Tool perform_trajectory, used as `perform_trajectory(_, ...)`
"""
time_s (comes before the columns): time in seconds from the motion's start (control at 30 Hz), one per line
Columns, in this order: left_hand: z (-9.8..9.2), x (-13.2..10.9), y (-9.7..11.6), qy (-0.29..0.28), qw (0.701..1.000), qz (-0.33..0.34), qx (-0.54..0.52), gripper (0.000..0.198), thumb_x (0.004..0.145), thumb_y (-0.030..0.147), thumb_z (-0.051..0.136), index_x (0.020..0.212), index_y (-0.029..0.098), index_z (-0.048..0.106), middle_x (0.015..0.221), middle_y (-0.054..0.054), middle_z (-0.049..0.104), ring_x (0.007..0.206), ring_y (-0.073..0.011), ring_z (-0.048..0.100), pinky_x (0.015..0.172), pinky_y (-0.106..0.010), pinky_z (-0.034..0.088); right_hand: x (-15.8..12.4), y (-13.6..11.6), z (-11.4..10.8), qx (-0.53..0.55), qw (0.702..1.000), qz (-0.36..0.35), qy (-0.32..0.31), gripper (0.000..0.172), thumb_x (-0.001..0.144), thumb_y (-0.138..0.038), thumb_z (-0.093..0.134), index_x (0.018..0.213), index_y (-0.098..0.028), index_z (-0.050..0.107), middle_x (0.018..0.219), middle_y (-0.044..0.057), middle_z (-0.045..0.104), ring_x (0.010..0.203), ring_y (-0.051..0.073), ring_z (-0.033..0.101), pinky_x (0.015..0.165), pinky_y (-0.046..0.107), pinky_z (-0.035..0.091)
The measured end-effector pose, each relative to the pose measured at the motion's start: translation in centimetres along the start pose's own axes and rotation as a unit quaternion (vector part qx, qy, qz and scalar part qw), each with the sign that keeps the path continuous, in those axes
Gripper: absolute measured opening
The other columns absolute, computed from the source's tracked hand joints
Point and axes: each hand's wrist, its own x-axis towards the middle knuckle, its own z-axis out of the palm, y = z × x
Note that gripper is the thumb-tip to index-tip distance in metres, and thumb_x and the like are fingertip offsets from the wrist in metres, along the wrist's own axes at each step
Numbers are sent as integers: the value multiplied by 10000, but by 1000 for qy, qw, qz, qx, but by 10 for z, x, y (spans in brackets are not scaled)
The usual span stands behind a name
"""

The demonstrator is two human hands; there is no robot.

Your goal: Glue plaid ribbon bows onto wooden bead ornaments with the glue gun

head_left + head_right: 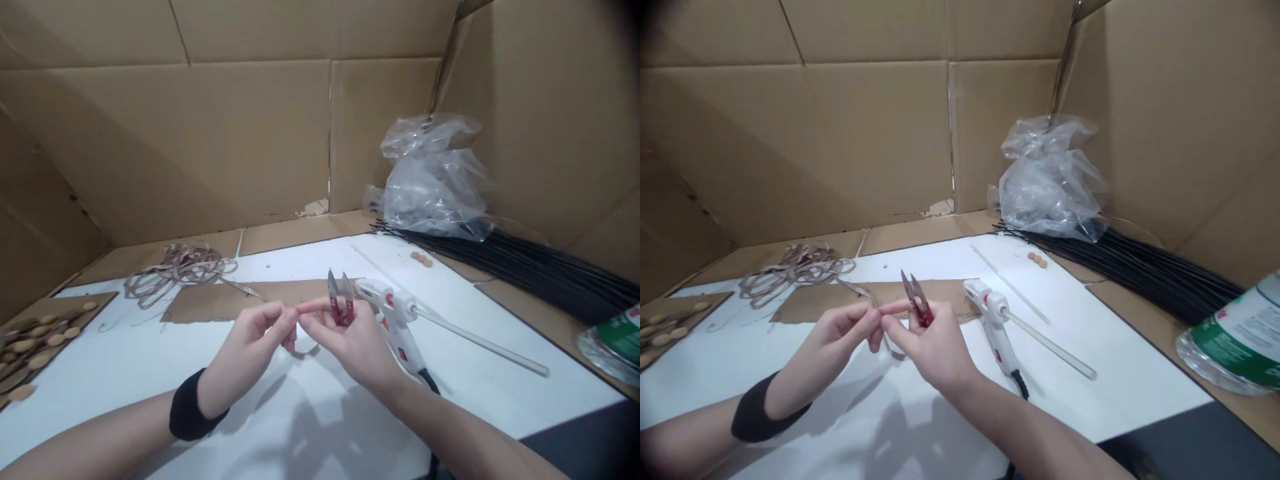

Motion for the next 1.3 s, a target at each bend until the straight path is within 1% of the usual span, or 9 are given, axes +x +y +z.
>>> perform_trajectory(0.2,-3,-4,-5,30,996,25,79,370,851,382,412,562,167,493,559,18,545,548,-111,477,560,-217,351,-2,-3,0,10,1000,11,-22,145,712,-269,596,768,-166,681,466,-95,174,415,53,231,397,183,221)
perform_trajectory(0.5,-9,-6,2,24,992,28,121,307,813,350,490,569,177,561,530,29,588,480,-97,466,498,-198,348,-5,0,-3,-41,998,-49,-24,119,734,-261,579,735,-181,668,468,-86,181,420,61,193,389,206,166)
perform_trajectory(0.6,-12,-5,3,9,992,19,121,321,809,366,499,559,174,564,543,28,600,508,-99,493,503,-190,354,-3,-1,-4,-79,992,-92,-19,114,739,-233,572,722,-164,662,459,-79,268,420,57,215,391,208,185)
perform_trajectory(0.7,-16,-2,3,-15,993,12,120,340,810,380,495,552,169,562,548,28,599,528,-99,508,522,-190,359,-1,-1,-5,-129,982,-138,-20,124,749,-224,560,718,-161,661,481,-61,404,418,54,253,399,207,213)
perform_trajectory(0.8,-18,0,2,-44,992,12,117,337,807,370,501,546,167,561,545,30,592,539,-98,507,543,-193,361,-1,3,-7,-169,969,-177,-33,109,738,-176,560,752,-184,668,550,-47,542,423,54,344,417,199,258)
perform_trajectory(0.93,-21,1,3,-68,991,6,117,326,802,342,507,530,170,566,518,31,581,518,-100,494,531,-200,357,-1,7,-10,-202,957,-201,-55,132,729,-146,562,789,-200,667,643,-31,644,505,81,499,484,189,346)
perform_trajectory(1.0,-22,2,3,-77,990,5,117,314,796,315,511,522,171,565,513,32,581,515,-100,495,532,-201,359,-1,7,-11,-204,955,-202,-79,145,730,-134,561,814,-192,663,711,-17,677,582,99,564,540,185,389)
perform_trajectory(1.1,-22,2,2,-86,988,-3,125,293,785,295,518,525,171,567,518,33,584,526,-102,504,541,-200,362,0,7,-13,-216,951,-198,-101,151,736,-130,559,830,-185,663,738,-6,690,625,111,595,592,187,416)
perform_trajectory(1.3,-22,2,-2,-100,984,-22,144,280,786,303,502,554,172,587,539,24,601,543,-116,525,552,-215,366,1,7,-14,-226,948,-192,-116,148,736,-139,557,823,-193,663,716,0,686,600,117,586,551,192,414)
